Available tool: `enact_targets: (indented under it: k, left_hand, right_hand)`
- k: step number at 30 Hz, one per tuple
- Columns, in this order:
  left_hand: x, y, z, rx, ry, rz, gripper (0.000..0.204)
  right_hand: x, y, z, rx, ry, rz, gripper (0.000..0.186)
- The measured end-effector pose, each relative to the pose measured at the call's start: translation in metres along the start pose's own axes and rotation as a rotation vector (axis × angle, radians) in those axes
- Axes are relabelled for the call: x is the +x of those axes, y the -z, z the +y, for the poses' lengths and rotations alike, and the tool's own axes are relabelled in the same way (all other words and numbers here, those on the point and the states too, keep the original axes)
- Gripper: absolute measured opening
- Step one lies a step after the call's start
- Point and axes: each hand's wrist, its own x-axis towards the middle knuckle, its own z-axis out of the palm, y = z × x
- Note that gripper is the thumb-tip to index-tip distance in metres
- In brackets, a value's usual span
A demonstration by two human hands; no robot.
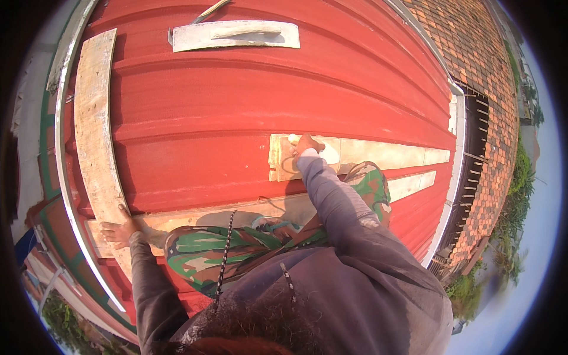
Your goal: The person positions wooden planks and a white metal strip along the edge of a red corrugated roof, then hammers nails to secure the strip.
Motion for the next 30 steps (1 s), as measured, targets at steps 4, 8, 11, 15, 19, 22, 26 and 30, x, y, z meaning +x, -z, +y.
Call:
enact_targets:
  k: [4, 8, 11, 15, 19, 22, 26, 30]
  left_hand:
    - [-0.004, 0.006, 0.005, -0.010, -0.012, -0.016, 0.120]
    - [-0.005, -0.001, -0.009, -0.035, 0.017, 0.001, 0.120]
    - [-0.004, 0.007, 0.001, -0.046, 0.015, -0.020, 0.120]
    - [-0.004, 0.004, 0.002, -0.083, 0.021, -0.008, 0.119]
    - [-0.004, 0.009, 0.002, -0.106, 0.028, -0.014, 0.117]
    - [-0.003, 0.008, -0.007, -0.095, 0.044, -0.024, 0.118]
    - [-0.002, 0.008, 0.014, -0.134, 0.004, -0.033, 0.119]
    - [-0.005, 0.004, -0.002, -0.155, 0.006, -0.025, 0.123]
  right_hand:
    - [-0.038, -0.020, 0.005, -0.001, 0.043, -0.249, 0.052]
    - [-0.197, -0.067, -0.001, -0.366, 0.386, -0.494, 0.053]
    - [-0.180, -0.117, -0.003, -0.624, 0.925, -0.552, 0.059]
    - [-0.173, -0.182, -0.030, -0.694, 1.306, -0.684, 0.056]
    - [-0.182, -0.249, -0.060, -0.916, 1.446, -0.741, 0.055]
    - [-0.212, -0.295, -0.064, -1.099, 1.424, -0.684, 0.054]
    - [-0.175, -0.342, -0.101, -1.019, 1.500, -0.750, 0.064]
    - [-0.167, -0.328, -0.092, -1.110, 1.629, -0.639, 0.066]
